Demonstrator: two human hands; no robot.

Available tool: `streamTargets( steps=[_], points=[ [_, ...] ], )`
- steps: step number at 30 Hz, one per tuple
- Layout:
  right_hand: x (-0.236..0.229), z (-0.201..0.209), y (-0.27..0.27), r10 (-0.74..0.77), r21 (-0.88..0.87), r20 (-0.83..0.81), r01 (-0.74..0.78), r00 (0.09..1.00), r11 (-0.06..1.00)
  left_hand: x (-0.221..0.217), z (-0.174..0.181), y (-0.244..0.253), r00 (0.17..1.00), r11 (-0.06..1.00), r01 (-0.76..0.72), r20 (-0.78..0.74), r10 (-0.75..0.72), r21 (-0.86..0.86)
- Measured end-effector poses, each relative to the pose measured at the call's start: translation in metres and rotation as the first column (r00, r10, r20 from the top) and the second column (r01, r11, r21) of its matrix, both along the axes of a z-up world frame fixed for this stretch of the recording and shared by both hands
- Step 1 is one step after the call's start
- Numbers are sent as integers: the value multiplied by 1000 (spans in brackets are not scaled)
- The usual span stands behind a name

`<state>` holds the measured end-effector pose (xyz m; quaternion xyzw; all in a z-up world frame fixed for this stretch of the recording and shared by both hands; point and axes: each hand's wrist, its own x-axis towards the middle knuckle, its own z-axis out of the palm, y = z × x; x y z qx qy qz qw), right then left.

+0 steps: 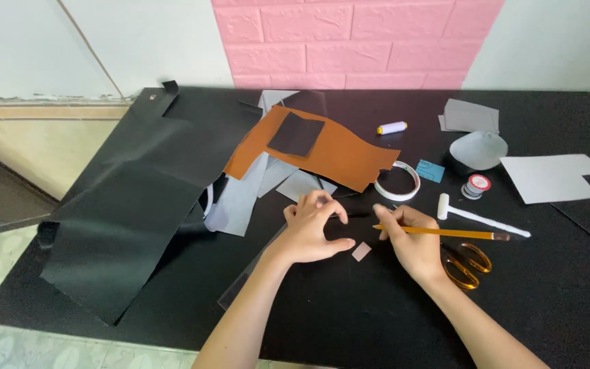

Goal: Cutting, folding, and marking leather scraps to prepare them for assembly into small items.

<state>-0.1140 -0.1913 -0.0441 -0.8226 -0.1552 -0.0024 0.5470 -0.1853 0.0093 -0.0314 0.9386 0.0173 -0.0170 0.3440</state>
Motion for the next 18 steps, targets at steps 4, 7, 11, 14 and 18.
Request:
streamTargets(
  steps=[4,7,11,14,18],
  points=[
    [-17,15,6,33,-43,72,-30,997,999,2,-9,0,1000,999,26,9,-26,24],
    [-19,11,9,113,-26,47,-112,992,993,2,-13,-2,999,997,51,13,-52,51],
    [-13,1,11,153,-76,17,-152,988,986,4,-13,-2,999,998,41,-14,-41,46],
    [-9,-6,12,158,-101,21,-156,987,983,4,-12,-4,999,998,35,-17,-34,60],
    [-17,0,13,159,-134,15,-156,987,979,6,-15,-5,999,996,26,-25,-24,84]
  ],
)
